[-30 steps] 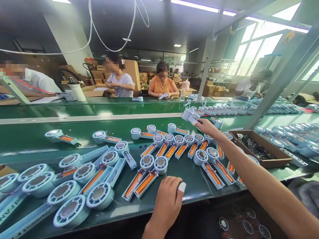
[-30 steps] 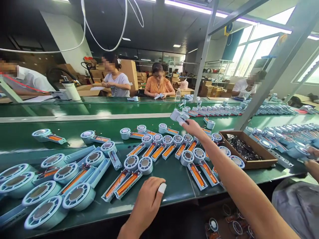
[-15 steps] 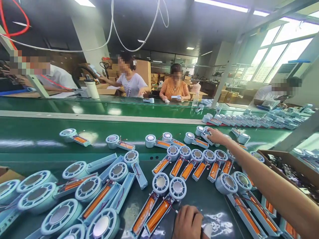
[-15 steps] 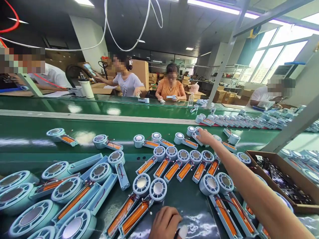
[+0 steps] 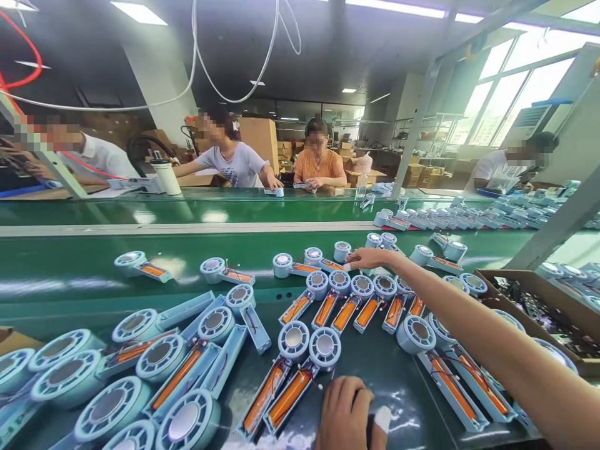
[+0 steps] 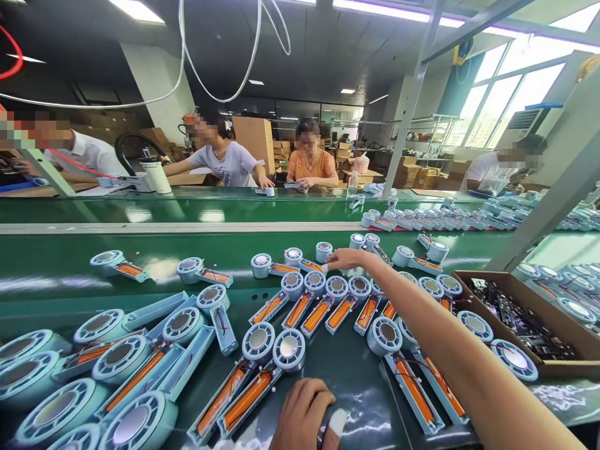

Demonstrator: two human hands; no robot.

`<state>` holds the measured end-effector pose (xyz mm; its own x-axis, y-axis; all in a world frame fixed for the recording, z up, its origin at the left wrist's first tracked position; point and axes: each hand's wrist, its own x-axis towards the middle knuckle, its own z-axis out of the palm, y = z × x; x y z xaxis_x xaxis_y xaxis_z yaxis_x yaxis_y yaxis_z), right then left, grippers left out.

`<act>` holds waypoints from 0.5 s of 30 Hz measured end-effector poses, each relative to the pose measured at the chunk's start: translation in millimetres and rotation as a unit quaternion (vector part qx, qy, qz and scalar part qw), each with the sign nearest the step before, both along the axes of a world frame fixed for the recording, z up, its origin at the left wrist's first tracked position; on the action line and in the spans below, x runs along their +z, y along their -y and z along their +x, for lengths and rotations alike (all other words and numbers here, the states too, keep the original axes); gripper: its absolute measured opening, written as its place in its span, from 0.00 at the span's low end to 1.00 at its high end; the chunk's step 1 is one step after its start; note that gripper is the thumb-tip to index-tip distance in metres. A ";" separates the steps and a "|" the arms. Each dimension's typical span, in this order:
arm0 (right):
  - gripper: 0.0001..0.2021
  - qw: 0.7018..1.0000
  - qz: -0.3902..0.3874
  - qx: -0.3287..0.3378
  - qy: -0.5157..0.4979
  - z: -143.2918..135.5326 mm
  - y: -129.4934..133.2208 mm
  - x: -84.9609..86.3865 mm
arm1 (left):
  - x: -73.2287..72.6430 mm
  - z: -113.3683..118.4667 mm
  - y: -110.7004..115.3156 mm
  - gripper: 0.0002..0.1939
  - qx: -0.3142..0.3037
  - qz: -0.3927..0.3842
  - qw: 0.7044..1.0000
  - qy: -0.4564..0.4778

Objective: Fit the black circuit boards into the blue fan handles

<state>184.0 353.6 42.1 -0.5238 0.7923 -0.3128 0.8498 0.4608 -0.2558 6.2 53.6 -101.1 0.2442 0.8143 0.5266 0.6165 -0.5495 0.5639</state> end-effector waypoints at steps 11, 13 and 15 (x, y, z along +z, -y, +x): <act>0.16 0.993 0.056 -0.099 -0.014 -64.7 22.4 13.5 | 30.4 2.8 10.3 0.15 0.018 -0.063 0.997 0.035; 0.17 0.987 0.089 -0.130 -0.038 -58.1 33.1 26.9 | 31.2 2.1 8.7 0.14 0.013 -0.060 0.997 0.036; 0.17 0.977 0.126 -0.160 -0.068 -48.9 47.8 43.7 | 32.1 1.9 7.5 0.13 0.008 -0.061 0.997 0.042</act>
